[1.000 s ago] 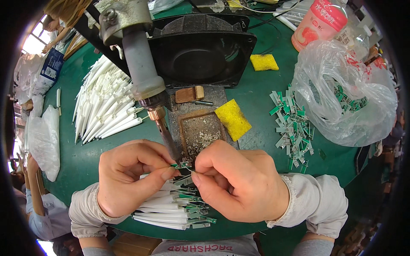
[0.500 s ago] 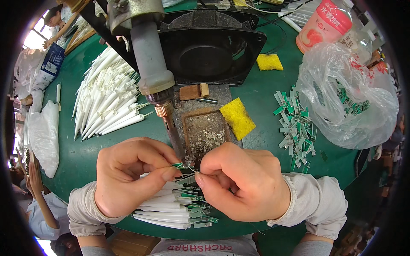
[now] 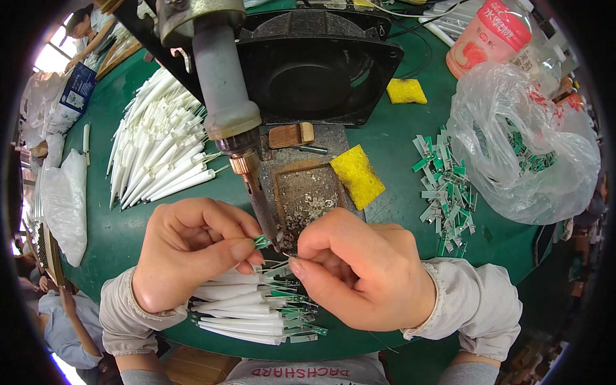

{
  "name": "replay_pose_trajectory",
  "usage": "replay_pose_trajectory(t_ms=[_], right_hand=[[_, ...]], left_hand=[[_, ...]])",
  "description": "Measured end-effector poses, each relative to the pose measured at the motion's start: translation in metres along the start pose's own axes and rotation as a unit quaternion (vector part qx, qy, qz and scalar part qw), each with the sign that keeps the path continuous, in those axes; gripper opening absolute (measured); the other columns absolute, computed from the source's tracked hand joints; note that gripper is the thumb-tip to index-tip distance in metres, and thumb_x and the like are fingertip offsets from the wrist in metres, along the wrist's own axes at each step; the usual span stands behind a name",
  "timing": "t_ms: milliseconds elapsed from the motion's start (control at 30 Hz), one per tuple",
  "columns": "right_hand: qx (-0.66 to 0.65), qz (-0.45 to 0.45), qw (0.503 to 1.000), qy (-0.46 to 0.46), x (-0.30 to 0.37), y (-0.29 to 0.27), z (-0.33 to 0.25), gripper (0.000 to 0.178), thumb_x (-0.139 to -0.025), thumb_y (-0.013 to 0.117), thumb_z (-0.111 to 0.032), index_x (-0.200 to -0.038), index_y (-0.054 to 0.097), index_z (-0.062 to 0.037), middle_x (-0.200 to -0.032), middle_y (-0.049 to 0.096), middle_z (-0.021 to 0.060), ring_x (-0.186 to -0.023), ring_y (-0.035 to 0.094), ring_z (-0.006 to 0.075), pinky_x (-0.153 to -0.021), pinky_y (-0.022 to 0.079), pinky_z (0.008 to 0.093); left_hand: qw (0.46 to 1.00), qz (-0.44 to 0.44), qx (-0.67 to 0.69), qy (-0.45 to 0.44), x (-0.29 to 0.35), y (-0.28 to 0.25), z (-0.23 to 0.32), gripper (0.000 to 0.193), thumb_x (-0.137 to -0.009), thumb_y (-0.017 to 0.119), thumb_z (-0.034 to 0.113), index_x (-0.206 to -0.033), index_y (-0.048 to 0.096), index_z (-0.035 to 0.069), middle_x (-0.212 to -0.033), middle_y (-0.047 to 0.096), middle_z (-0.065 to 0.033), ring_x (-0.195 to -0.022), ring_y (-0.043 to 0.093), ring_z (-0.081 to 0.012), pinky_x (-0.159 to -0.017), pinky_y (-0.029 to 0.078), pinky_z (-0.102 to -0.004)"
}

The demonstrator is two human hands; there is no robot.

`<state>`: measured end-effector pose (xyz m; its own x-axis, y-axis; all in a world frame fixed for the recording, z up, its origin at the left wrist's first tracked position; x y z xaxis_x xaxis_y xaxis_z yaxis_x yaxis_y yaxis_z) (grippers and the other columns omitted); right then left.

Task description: The person attaches wires from white tubes onto circuit boards using a stationary soldering iron and stacks the assembled pieces on the table.

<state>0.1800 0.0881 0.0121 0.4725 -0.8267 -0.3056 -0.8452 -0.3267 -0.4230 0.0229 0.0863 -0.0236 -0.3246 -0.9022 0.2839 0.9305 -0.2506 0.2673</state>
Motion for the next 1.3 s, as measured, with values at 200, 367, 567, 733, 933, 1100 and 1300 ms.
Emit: replay_pose_trajectory(t_ms=[200, 367, 567, 733, 933, 1100, 1300], right_hand=[[-0.044, -0.151, 0.979, 0.131, 0.002, 0.011, 0.008, 0.015, -0.082, 0.067, -0.003, -0.082, 0.052, -0.0054, -0.059, 0.055, 0.0035, -0.046, 0.055, 0.0141, -0.043, 0.041, 0.0281], [0.169, -0.177, 0.968, 0.047, 0.007, -0.005, -0.001, 0.011, -0.077, 0.070, -0.004, -0.080, 0.060, -0.0052, -0.064, 0.057, 0.0051, -0.054, 0.058, 0.0239, -0.050, 0.046, 0.0335], [0.574, -0.017, 0.818, 0.039, -0.006, -0.060, 0.025, 0.011, -0.073, 0.059, 0.001, -0.079, 0.052, -0.0030, -0.069, 0.054, 0.0131, -0.068, 0.060, 0.0312, -0.058, 0.049, 0.0410], [0.607, -0.036, 0.793, 0.042, -0.009, -0.065, 0.050, 0.013, -0.070, 0.059, 0.004, -0.080, 0.052, -0.0009, -0.074, 0.054, 0.0156, -0.074, 0.059, 0.0340, -0.062, 0.049, 0.0416], [0.554, 0.000, 0.832, 0.027, -0.014, -0.066, 0.040, 0.010, -0.077, 0.060, 0.002, -0.080, 0.050, -0.0001, -0.075, 0.053, 0.0170, -0.073, 0.057, 0.0355, -0.061, 0.047, 0.0437], [0.537, 0.040, 0.842, 0.018, -0.016, -0.064, 0.028, 0.014, -0.082, 0.060, -0.001, -0.084, 0.047, -0.0007, -0.072, 0.052, 0.0167, -0.071, 0.057, 0.0362, -0.060, 0.045, 0.0446], [0.482, 0.037, 0.875, 0.016, -0.011, -0.056, 0.015, 0.017, -0.081, 0.062, 0.001, -0.087, 0.047, -0.0026, -0.071, 0.050, 0.0156, -0.066, 0.055, 0.0358, -0.057, 0.043, 0.0424]], left_hand=[[1.000, -0.006, -0.027, 0.002, 0.001, -0.001, -0.004, 0.003, -0.085, 0.061, -0.009, -0.086, 0.060, -0.007, -0.098, 0.064, -0.0187, -0.080, 0.066, -0.0165, -0.071, 0.055, -0.0255], [0.994, -0.019, -0.103, 0.005, 0.012, -0.001, -0.001, 0.004, -0.083, 0.063, -0.011, -0.085, 0.062, -0.008, -0.100, 0.063, -0.0184, -0.083, 0.065, -0.0152, -0.075, 0.055, -0.0251], [0.979, -0.038, -0.198, 0.020, 0.016, 0.004, 0.003, 0.005, -0.081, 0.064, -0.012, -0.084, 0.064, -0.009, -0.101, 0.063, -0.0180, -0.084, 0.065, -0.0152, -0.077, 0.054, -0.0250], [0.965, -0.047, -0.249, 0.069, 0.015, 0.006, 0.010, 0.009, -0.077, 0.068, -0.009, -0.081, 0.066, -0.002, -0.093, 0.067, -0.0137, -0.078, 0.066, -0.0166, -0.072, 0.053, -0.0280], [0.873, -0.082, -0.427, 0.220, 0.018, 0.020, 0.014, 0.014, -0.070, 0.073, -0.003, -0.080, 0.066, 0.004, -0.086, 0.067, -0.0092, -0.083, 0.063, -0.0279, -0.072, 0.050, -0.0348], [0.847, -0.034, -0.469, 0.246, 0.009, 0.007, 0.025, 0.017, -0.069, 0.075, -0.001, -0.081, 0.064, 0.003, -0.086, 0.063, -0.0079, -0.081, 0.058, -0.0275, -0.072, 0.048, -0.0356], [0.588, 0.175, -0.735, 0.290, -0.013, -0.017, 0.035, 0.021, -0.064, 0.072, 0.000, -0.083, 0.061, 0.003, -0.092, 0.055, -0.0095, -0.087, 0.053, -0.0295, -0.074, 0.043, -0.0394]])
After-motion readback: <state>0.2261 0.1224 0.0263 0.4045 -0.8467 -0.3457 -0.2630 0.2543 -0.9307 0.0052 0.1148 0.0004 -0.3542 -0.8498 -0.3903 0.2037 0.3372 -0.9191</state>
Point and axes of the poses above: each hand's wrist, its own x-axis away from the middle knuckle, its own y-axis out of the palm, z = x × y, the point moved 8 cm from there along -x, towards the middle knuckle
